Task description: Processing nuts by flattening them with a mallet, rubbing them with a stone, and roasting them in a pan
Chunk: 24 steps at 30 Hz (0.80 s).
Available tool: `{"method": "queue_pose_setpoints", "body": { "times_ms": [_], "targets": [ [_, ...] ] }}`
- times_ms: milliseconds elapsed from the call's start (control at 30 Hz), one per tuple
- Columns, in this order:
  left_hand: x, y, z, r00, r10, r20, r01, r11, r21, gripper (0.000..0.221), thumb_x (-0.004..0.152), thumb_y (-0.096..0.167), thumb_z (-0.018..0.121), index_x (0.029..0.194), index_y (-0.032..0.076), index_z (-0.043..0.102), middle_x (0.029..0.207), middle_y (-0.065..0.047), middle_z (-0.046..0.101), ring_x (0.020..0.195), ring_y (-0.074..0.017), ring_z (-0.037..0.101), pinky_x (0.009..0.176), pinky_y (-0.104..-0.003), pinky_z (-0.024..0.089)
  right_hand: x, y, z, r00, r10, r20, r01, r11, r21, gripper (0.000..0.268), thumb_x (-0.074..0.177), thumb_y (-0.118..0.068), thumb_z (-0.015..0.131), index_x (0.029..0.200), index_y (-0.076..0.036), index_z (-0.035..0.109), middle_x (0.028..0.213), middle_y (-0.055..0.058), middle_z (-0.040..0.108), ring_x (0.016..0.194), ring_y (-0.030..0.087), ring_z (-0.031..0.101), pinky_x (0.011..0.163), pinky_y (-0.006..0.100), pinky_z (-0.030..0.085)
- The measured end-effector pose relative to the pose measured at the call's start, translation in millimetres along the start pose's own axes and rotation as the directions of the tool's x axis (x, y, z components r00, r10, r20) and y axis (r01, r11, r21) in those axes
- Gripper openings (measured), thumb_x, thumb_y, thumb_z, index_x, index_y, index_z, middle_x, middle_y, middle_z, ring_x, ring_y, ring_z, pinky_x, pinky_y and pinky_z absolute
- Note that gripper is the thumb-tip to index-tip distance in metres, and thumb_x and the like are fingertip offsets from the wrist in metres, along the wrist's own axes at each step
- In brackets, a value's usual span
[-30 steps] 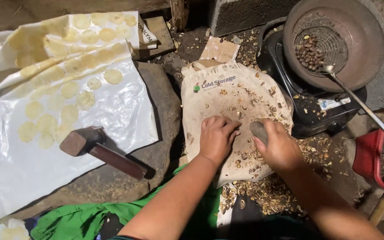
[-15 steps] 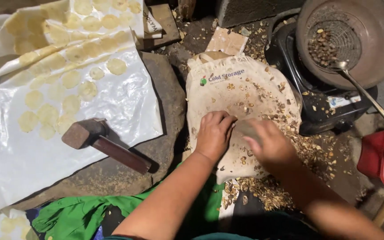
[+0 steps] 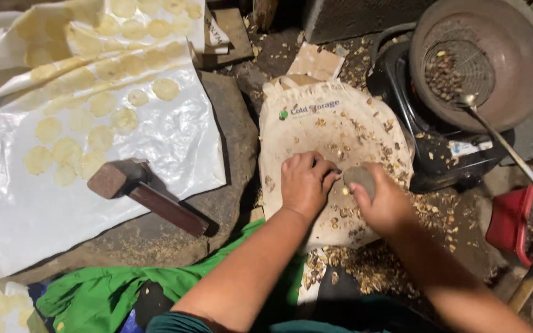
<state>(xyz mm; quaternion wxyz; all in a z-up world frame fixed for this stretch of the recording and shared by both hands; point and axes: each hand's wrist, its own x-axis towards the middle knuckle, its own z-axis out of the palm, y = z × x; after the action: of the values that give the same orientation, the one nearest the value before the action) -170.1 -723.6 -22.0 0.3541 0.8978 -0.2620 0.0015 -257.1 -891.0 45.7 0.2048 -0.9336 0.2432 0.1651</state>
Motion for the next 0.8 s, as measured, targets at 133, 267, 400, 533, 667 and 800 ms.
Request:
{"method": "queue_pose_setpoints", "body": {
  "times_ms": [133,267,400,533,667,800],
  "targets": [
    [-18.9,2.3,-26.7,1.0,0.03,0.002,-0.03,0.999,0.022,0.04,0.094,0.045,0.067,0.128,0.023,0.064,0.12,-0.007,0.06,0.121,-0.0307,0.057,0.105,-0.05,0.043,-15.5,-45.5,-20.2,0.943,-0.245,-0.226,0.265,0.962,0.06,0.049,0.101,-0.035,0.062,0.144,-0.013,0.054,0.122,0.024,0.064,0.115,0.043,0.065,0.098,0.053,0.054],
    [-24.8,-15.7,-27.1,0.997,0.066,-0.029,-0.066,0.998,0.026,0.027,0.101,0.029,0.062,0.126,0.021,0.066,0.115,-0.006,0.06,0.118,-0.0309,0.057,0.1,-0.045,0.045,2.0,-34.4,-9.9,0.924,-0.381,-0.036,0.373,0.917,-0.141,0.05,0.1,-0.038,0.058,0.146,-0.022,0.05,0.123,0.022,0.062,0.11,0.043,0.068,0.092,0.055,0.058],
    [-31.0,-15.1,-31.3,0.997,0.06,-0.053,-0.063,0.996,-0.064,0.025,0.096,0.021,0.068,0.121,0.018,0.068,0.117,-0.008,0.063,0.117,-0.0315,0.06,0.096,-0.043,0.051,-7.8,-38.9,-17.5,0.993,-0.109,-0.037,0.112,0.99,0.085,0.053,0.1,-0.046,0.055,0.146,-0.021,0.045,0.122,0.026,0.065,0.113,0.049,0.065,0.096,0.059,0.052],
    [-24.4,-13.2,-32.5,0.997,0.017,-0.078,-0.027,0.992,-0.123,0.017,0.098,0.021,0.068,0.114,0.015,0.069,0.118,-0.008,0.062,0.118,-0.0317,0.06,0.099,-0.044,0.053,2.2,-42.8,-20.8,0.99,0.069,0.126,-0.081,0.992,0.093,0.051,0.098,-0.057,0.051,0.143,-0.033,0.04,0.12,0.026,0.069,0.117,0.047,0.065,0.1,0.058,0.05],
    [-12.6,-9.8,-18.7,0.995,-0.015,-0.098,0.0,0.989,-0.15,0.013,0.093,0.022,0.072,0.105,0.016,0.07,0.111,-0.005,0.063,0.114,-0.0305,0.061,0.098,-0.044,0.052,-17.6,-65.5,-39.3,0.992,0.022,0.122,-0.033,0.995,0.09,0.049,0.1,-0.047,0.05,0.144,-0.025,0.043,0.122,0.031,0.066,0.115,0.051,0.065,0.098,0.062,0.051],
    [1.2,-8.8,-8.7,0.997,-0.032,-0.069,0.03,0.999,-0.034,0.017,0.085,0.037,0.078,0.096,0.026,0.071,0.107,0.001,0.062,0.11,-0.0263,0.059,0.096,-0.042,0.048,0.5,-39.9,-27.9,0.989,-0.088,0.118,0.106,0.982,-0.159,0.053,0.099,-0.051,0.048,0.147,-0.031,0.042,0.135,0.018,0.061,0.122,0.041,0.065,0.099,0.058,0.054]
  ]
}}
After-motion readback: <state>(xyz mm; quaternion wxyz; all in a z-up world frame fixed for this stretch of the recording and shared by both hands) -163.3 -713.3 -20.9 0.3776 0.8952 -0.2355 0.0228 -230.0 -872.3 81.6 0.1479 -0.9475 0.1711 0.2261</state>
